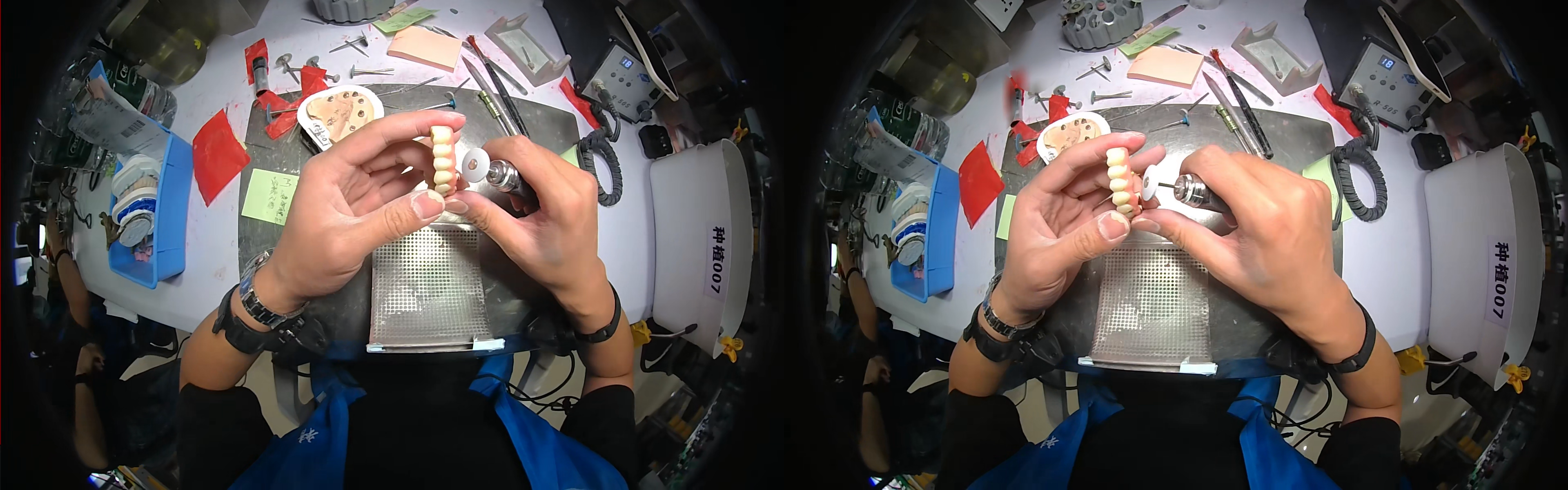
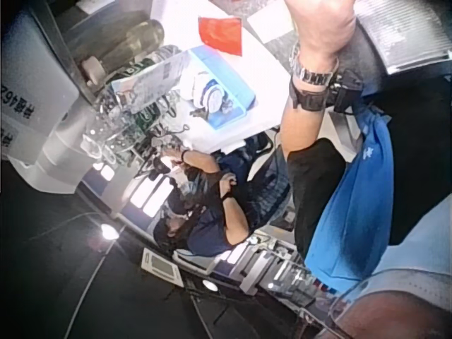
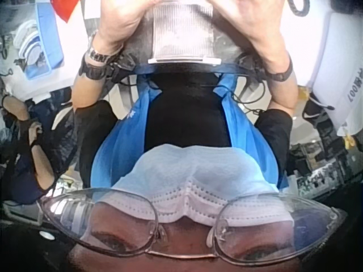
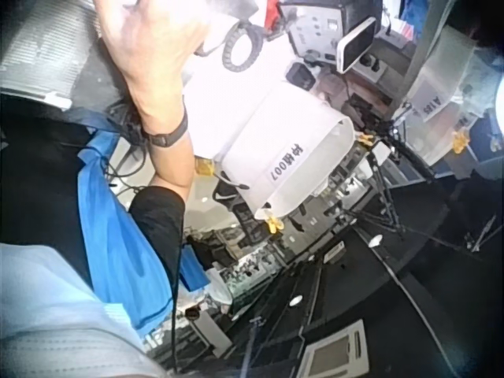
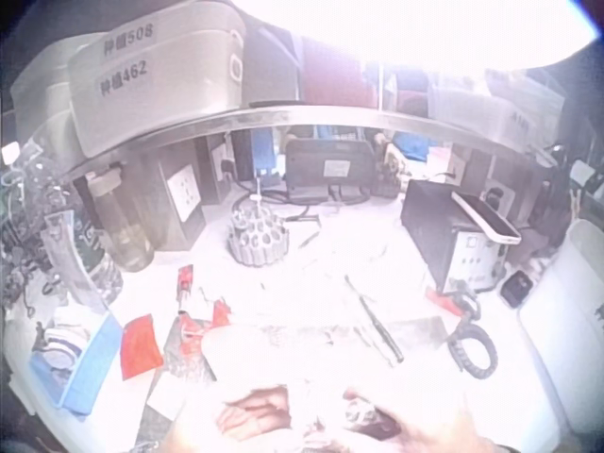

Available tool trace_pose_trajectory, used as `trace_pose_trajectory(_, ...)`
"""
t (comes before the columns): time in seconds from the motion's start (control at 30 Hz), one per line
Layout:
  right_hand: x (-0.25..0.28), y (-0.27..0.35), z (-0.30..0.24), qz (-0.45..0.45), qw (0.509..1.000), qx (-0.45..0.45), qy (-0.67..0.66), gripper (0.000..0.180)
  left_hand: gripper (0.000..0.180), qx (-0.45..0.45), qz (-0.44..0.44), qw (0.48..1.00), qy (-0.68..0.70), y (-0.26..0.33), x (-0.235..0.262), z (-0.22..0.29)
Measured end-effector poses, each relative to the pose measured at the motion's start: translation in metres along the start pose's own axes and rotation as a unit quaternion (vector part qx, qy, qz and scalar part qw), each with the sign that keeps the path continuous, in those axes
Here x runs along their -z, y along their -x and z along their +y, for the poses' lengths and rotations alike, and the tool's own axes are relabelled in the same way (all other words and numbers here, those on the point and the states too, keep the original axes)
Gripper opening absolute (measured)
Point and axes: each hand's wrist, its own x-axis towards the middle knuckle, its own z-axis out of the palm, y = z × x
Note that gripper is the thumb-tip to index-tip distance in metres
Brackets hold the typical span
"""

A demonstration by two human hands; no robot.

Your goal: Polishing and grinding a dental bridge prosthesis using a rotary hand tool at a laboratory workstation.

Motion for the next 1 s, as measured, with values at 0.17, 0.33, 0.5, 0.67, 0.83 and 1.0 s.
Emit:
trace_pose_trajectory(0.17,-0.008,0.000,-0.018,0.009,0.999,0.032,-0.029,0.026,0.059,0.027,-0.011,0.998,0.048,0.019,0.003,0.008)
trace_pose_trajectory(0.33,0.006,0.036,-0.002,0.018,0.999,-0.017,-0.030,0.014,0.057,-0.033,-0.071,0.994,0.076,-0.004,-0.014,-0.015)
trace_pose_trajectory(0.5,0.001,0.022,-0.016,-0.006,0.999,-0.006,-0.038,0.016,0.059,-0.054,-0.024,0.997,0.046,0.009,-0.009,-0.007)
trace_pose_trajectory(0.67,-0.004,0.018,-0.022,0.032,0.998,0.014,-0.050,0.018,0.059,-0.059,-0.017,0.997,0.049,0.006,-0.004,-0.011)
trace_pose_trajectory(0.83,0.002,0.018,-0.032,0.035,0.998,0.036,-0.040,0.020,0.058,-0.048,-0.024,0.997,0.062,0.004,-0.006,-0.009)
trace_pose_trajectory(1.0,0.005,0.020,-0.031,0.043,0.998,0.028,-0.030,0.022,0.057,-0.043,-0.013,0.998,0.050,0.005,-0.009,-0.005)
